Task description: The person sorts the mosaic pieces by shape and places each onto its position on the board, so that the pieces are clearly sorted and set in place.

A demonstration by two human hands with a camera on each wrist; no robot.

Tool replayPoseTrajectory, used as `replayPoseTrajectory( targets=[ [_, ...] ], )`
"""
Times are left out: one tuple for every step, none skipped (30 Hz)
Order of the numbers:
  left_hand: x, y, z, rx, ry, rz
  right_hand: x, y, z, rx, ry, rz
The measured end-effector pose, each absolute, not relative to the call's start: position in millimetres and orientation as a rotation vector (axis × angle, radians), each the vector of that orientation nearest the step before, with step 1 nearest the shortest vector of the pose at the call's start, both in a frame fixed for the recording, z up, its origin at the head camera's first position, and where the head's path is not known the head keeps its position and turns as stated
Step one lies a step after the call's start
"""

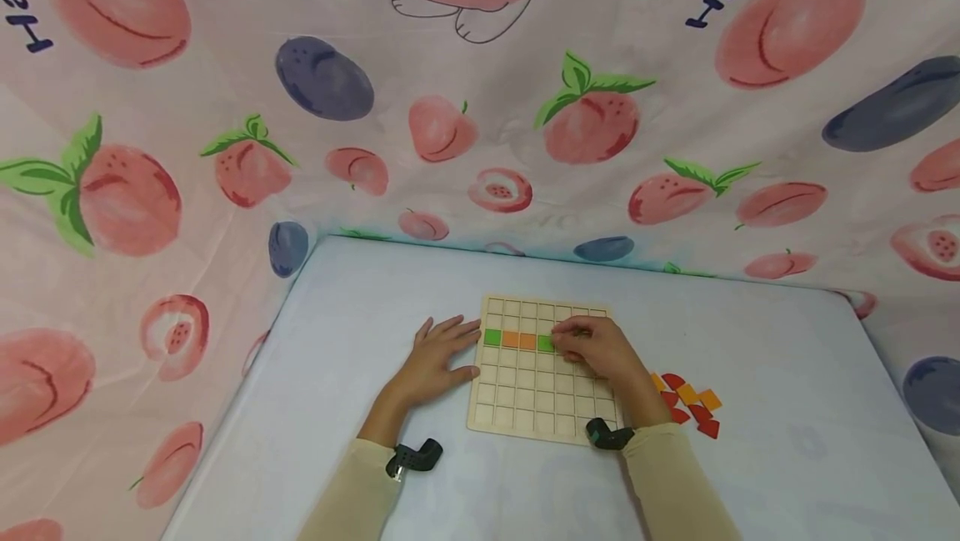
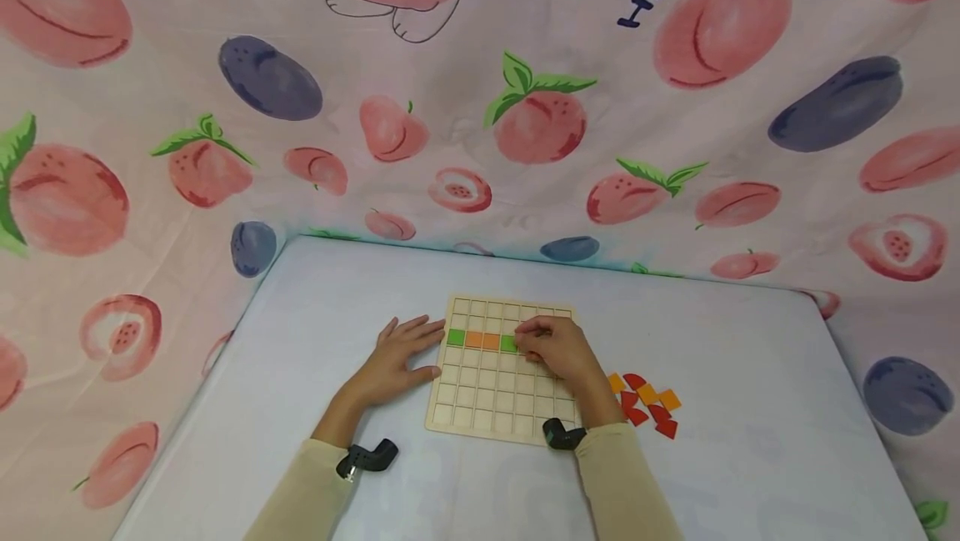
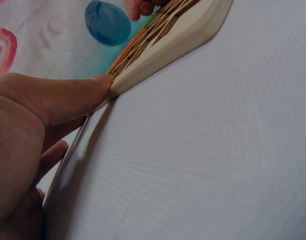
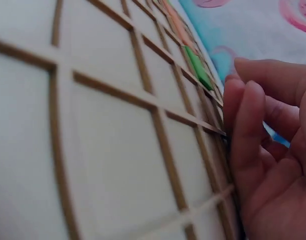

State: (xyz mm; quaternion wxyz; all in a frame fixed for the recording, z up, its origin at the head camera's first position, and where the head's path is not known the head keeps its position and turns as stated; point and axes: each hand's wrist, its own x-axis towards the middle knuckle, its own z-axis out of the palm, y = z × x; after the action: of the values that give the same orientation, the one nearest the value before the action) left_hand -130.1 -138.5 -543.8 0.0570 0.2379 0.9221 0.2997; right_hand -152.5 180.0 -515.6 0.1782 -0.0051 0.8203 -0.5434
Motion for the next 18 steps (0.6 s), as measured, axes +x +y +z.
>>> replayPoseTrajectory(
  targets=[
    [-130,-138,-544,0.721,2.798,0.907,-151,183,-514,-0.011,2.318,-1.548],
    [-130,-138,-544,0.721,2.800,0.904,-150,186,-511,-0.009,2.325,-1.552],
    [-130,-138,-544,0.721,2.801,0.903,-148,191,-509,-0.007,2.334,-1.551],
    [-130,-138,-545,0.719,2.801,0.901,-147,196,-506,-0.001,2.343,-1.547],
    [-130,-138,-545,0.717,2.801,0.898,-145,201,-503,0.006,2.356,-1.540],
    [-130,-138,-545,0.717,2.800,0.896,-143,207,-500,0.010,2.381,-1.524],
    [-129,-138,-545,0.716,2.800,0.897,-141,214,-497,0.007,2.421,-1.492],
    [-129,-138,-545,0.715,2.798,0.897,-139,221,-495,-0.001,2.460,-1.464],
    [-129,-137,-544,0.713,2.796,0.897,-138,228,-492,-0.006,2.506,-1.422],
    [-129,-137,-544,0.710,2.795,0.897,-136,235,-490,-0.007,2.551,-1.380],
    [-128,-137,-543,0.708,2.794,0.896,-134,243,-488,-0.013,2.599,-1.326],
    [-128,-137,-543,0.707,2.793,0.899,-131,251,-486,-0.020,2.646,-1.267],
    [-128,-137,-543,0.707,2.794,0.898,-129,259,-485,-0.024,2.685,-1.208],
    [-128,-138,-542,0.707,2.795,0.895,-127,267,-485,-0.023,2.705,-1.168],
    [-128,-138,-542,0.710,2.798,0.897,-125,274,-484,-0.017,2.725,-1.116],
    [-128,-138,-542,0.711,2.800,0.897,-122,281,-484,-0.014,2.732,-1.078],
    [-128,-138,-542,0.712,2.801,0.895,-120,288,-485,-0.011,2.739,-1.029],
    [-128,-138,-542,0.712,2.801,0.895,-118,293,-486,-0.006,2.742,-0.983]
  ],
)
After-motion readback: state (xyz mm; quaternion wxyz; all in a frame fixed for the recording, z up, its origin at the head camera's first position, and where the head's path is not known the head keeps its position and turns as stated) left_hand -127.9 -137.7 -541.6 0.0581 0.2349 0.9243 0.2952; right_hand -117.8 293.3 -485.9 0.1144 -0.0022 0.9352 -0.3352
